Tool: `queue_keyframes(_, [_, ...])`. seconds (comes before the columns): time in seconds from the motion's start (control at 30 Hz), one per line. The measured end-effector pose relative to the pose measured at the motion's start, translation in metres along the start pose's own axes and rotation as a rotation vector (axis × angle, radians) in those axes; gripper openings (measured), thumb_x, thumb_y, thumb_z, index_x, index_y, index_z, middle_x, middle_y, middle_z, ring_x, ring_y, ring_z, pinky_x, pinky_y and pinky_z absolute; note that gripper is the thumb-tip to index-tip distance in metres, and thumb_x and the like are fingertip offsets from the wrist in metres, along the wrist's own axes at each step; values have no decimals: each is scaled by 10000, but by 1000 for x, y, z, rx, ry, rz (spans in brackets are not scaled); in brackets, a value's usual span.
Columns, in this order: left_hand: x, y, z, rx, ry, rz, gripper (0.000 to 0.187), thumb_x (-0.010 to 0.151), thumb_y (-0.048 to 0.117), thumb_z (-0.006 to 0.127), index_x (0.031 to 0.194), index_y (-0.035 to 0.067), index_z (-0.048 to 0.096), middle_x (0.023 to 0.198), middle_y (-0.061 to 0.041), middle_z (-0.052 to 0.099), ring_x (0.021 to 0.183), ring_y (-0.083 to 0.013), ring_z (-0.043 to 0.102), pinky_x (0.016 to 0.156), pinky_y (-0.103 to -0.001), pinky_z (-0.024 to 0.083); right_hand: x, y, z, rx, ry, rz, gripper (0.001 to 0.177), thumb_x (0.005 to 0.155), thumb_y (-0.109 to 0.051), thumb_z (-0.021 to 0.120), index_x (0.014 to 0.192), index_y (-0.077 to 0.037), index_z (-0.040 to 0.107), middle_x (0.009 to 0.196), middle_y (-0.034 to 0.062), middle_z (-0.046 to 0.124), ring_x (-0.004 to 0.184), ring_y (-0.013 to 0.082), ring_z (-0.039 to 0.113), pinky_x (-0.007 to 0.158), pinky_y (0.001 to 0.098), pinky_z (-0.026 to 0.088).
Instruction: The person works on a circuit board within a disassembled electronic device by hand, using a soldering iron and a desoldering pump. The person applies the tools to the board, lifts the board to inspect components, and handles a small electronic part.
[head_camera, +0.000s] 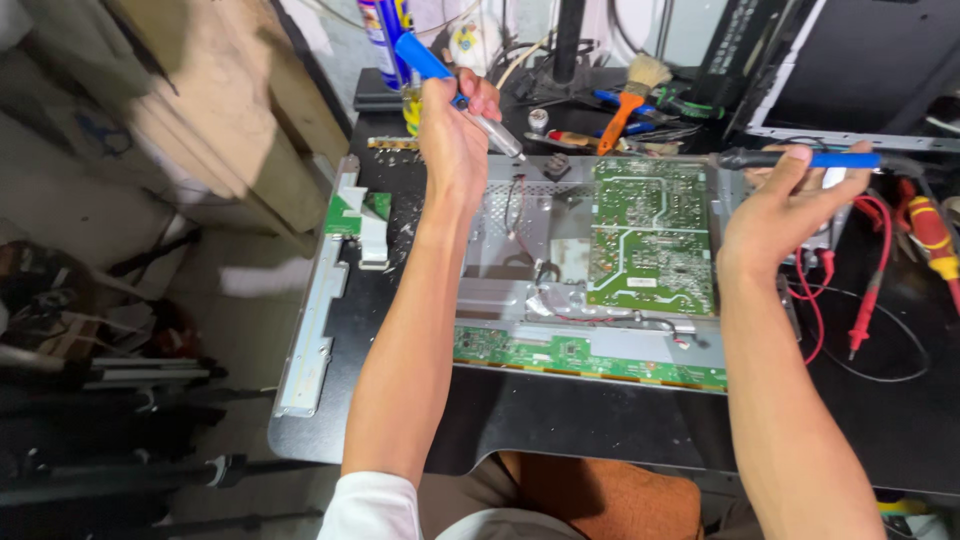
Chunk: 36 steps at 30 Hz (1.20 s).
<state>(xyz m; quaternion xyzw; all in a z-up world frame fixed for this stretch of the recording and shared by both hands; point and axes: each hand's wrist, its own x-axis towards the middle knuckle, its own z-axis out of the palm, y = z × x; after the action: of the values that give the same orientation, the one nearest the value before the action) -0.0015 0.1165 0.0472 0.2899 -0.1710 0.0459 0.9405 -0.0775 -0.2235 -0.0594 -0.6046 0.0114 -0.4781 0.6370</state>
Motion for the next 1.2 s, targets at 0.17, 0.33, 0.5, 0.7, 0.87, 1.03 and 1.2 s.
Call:
queue_keyframes(0.17, [-7,-15,24,-114,-77,-42,362,1033,441,503,970,85,480,772,-51,462,779,-185,464,748,-350,415,1,9,6,42,4,137,636,1197,-124,553,1646,-78,106,1232,146,596,909,152,607,809,297,587])
queue_keyframes(0.33, [-1,-63,34,-14,-35,-72,254,1058,356,567,1125,133,465,880,-23,489,852,-156,482,795,-361,439,1,6,9,25,-31,177,622,1148,-136,577,1607,-20,174,1175,159,615,790,140,628,754,289,604])
queue_keyframes(0.5, [0,-97,31,50,-78,-68,227,1094,320,529,1233,150,471,926,-7,489,884,-143,494,861,-374,473,2,-3,14,-71,-61,191,592,1123,-128,583,1556,28,210,1069,141,621,738,143,649,692,264,591])
queue_keyframes(0.7, [-2,-108,22,40,-146,-101,286,1091,361,497,1276,143,472,949,-35,500,950,-164,523,1044,-443,470,-1,-13,18,-92,-69,181,594,1122,-119,576,1560,37,206,1074,156,636,795,136,658,707,253,599])
queue_keyframes(0.87, [-4,-113,20,9,-121,-126,277,1098,384,487,1258,161,452,908,-19,445,906,-157,475,1064,-453,437,-2,-22,20,-99,-76,185,600,1117,-113,560,1561,36,184,1165,172,642,864,137,681,749,256,612])
queue_keyframes(1.03, [-4,-115,17,26,-109,-125,249,1106,370,486,1226,158,434,900,-18,435,890,-169,465,1033,-461,438,-3,-27,21,-108,-84,189,609,1114,-110,563,1565,39,182,1195,184,631,891,134,673,760,261,609])
queue_keyframes(1.2, [-4,-114,17,45,-64,-135,239,1099,364,476,1203,158,417,898,-21,439,895,-176,476,1037,-469,451,-2,-27,21,-114,-84,213,619,1112,-116,564,1568,33,173,1195,195,633,885,139,677,756,261,609])
